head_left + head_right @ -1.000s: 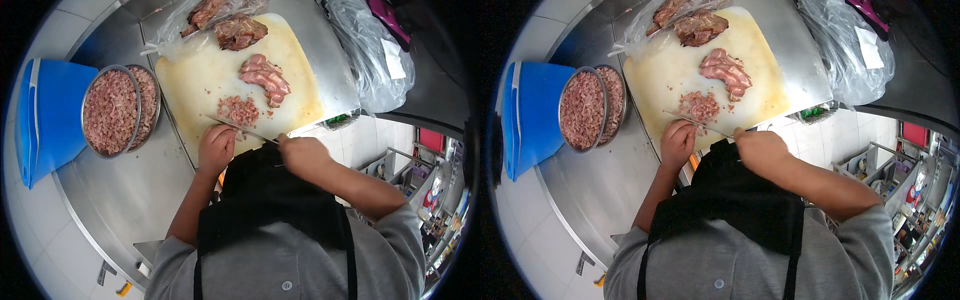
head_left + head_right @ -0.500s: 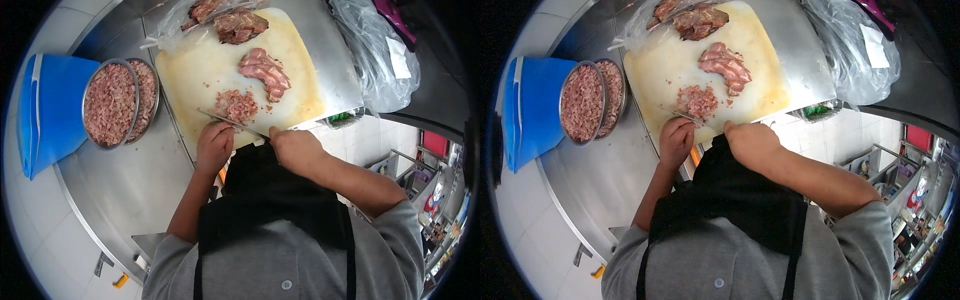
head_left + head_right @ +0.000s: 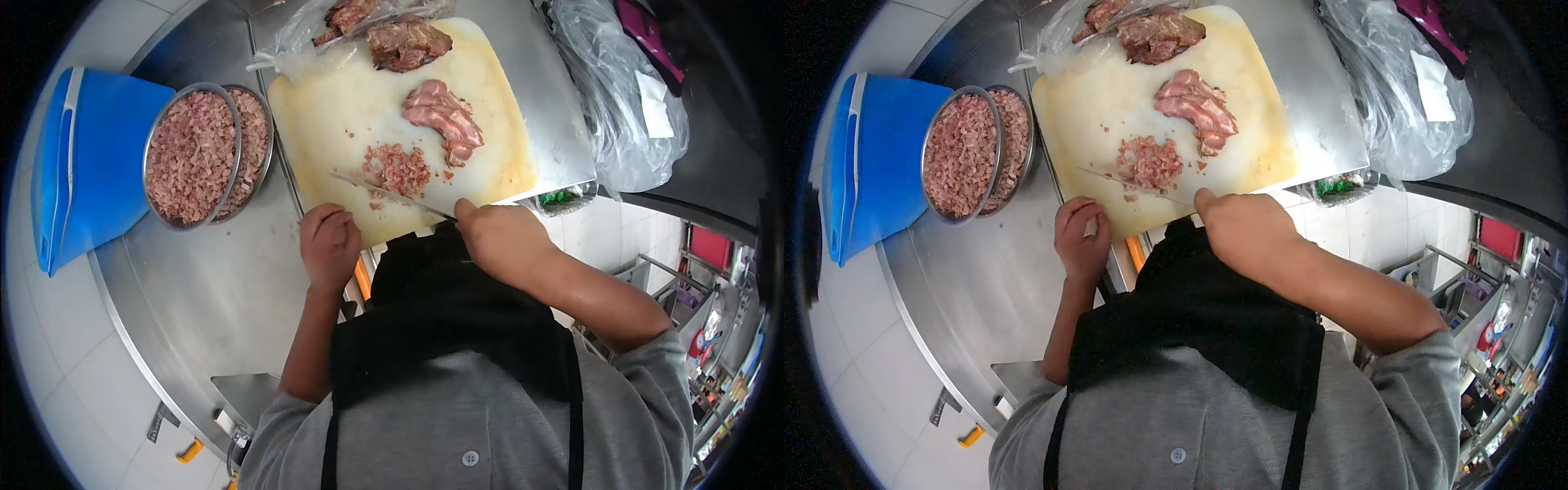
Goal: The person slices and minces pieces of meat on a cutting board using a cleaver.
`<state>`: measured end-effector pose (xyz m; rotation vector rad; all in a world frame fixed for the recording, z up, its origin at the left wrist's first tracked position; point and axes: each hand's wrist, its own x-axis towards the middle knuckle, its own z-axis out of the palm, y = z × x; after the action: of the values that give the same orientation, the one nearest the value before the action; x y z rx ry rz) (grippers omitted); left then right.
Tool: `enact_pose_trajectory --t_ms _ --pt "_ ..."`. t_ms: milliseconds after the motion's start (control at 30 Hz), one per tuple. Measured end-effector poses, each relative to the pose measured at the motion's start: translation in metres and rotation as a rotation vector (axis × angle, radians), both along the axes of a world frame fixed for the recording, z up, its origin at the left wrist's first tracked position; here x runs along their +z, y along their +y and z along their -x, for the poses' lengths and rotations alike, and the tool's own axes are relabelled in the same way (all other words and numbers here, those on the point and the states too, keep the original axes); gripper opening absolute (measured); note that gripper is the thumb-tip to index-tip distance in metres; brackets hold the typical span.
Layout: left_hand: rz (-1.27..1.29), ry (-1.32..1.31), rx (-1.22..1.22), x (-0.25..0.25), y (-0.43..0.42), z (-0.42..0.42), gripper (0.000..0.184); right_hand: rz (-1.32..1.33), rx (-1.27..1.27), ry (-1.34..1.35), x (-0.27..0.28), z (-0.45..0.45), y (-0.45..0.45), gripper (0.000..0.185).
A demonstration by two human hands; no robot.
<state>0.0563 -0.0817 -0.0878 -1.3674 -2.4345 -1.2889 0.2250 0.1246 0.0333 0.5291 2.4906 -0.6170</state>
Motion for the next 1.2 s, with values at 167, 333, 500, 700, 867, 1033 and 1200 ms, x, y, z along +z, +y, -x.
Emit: enact_pose_trajectory --t_ms 167,333,500,700,867,1033,1200 --pt "-0.131 -0.222 0.185 0.007 -0.012 0.014 0.021 -0.311 0.08 0.362 0.012 -0.031 0.009 0.008" --pt "0.023 -0.215 -0.086 0.038 0.021 0.046 0.032 -0.444 0.186 0.471 0.011 -0.049 0.014 0.014" --pt "0.402 0.09 -0.274 0.009 0.074 0.066 0.056 -0.413 0.181 0.543 0.02 -0.063 -0.01 0.013" --pt "0.219 -0.157 -0.318 -0.023 0.065 0.089 0.049 -0.417 -0.049 0.485 0.01 -0.093 -0.032 0.021" --pt "0.398 0.024 -0.238 -0.008 0.044 0.057 0.077 -0.279 -0.372 0.397 0.004 -0.122 -0.036 0.017" --pt "0.516 0.069 -0.238 0.002 0.06 0.007 0.13 -0.123 -0.64 0.166 -0.018 -0.124 -0.01 0.022" --pt "0.445 0.096 -0.079 -0.01 0.082 -0.001 0.133 -0.254 -0.524 0.254 -0.028 -0.122 0.026 0.027"
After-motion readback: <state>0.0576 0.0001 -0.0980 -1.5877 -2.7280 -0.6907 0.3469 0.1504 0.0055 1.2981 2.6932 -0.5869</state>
